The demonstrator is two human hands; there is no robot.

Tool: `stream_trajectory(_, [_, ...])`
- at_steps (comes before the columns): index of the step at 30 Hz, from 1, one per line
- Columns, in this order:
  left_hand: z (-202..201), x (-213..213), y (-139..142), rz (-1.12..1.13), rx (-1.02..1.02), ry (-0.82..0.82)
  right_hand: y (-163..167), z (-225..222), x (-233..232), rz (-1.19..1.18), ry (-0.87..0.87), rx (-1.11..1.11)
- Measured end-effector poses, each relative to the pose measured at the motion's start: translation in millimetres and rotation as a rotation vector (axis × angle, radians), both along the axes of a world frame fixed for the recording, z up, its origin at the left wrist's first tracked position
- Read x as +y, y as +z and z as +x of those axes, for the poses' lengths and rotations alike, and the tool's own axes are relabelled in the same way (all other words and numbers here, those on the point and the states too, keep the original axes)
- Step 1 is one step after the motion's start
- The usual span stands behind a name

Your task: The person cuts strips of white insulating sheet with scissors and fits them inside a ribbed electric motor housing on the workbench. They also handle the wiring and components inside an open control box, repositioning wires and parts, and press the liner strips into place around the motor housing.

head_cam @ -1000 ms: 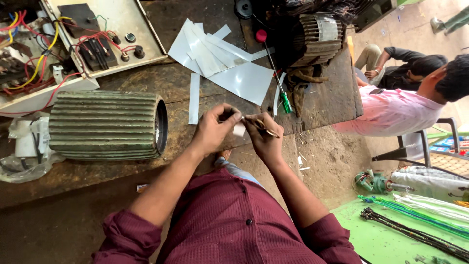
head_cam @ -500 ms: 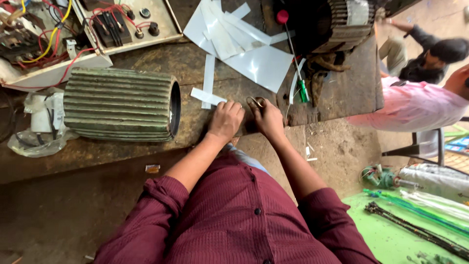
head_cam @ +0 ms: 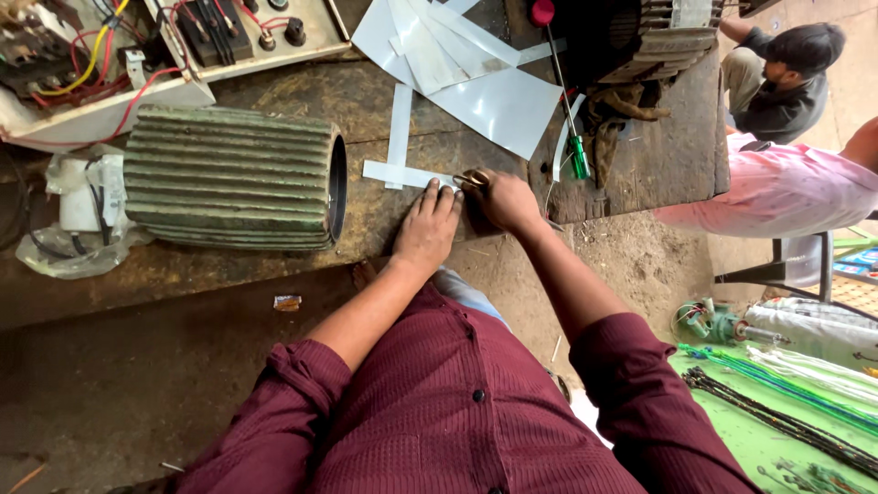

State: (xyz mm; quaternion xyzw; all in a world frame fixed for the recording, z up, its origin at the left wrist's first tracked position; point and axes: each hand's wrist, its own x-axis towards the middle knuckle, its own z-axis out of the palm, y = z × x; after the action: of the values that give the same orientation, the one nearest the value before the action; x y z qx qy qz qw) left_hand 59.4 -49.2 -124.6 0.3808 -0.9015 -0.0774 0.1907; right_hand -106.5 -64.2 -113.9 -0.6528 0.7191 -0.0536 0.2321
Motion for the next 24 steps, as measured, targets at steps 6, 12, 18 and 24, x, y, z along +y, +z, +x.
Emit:
stream_trajectory(6, [0,3,-1,-0.008,-0.009,0.03,-2,10,19,-0.103,0.052,0.052])
stream_trajectory(12, [-19,0,7,0.043,-0.047,0.04,-1,-11,0,-0.192,0.029,0.16])
stream_trajectory(18, [-33,-17,11,-0.159,0.014,-0.124,-5,-51,-10,-0.291,-0.073,-0.161])
stream_trajectory(24, [-37,-40,18,-0.2,0.031,-0.127,-7,-59,13,-0.588,-0.097,-0.06])
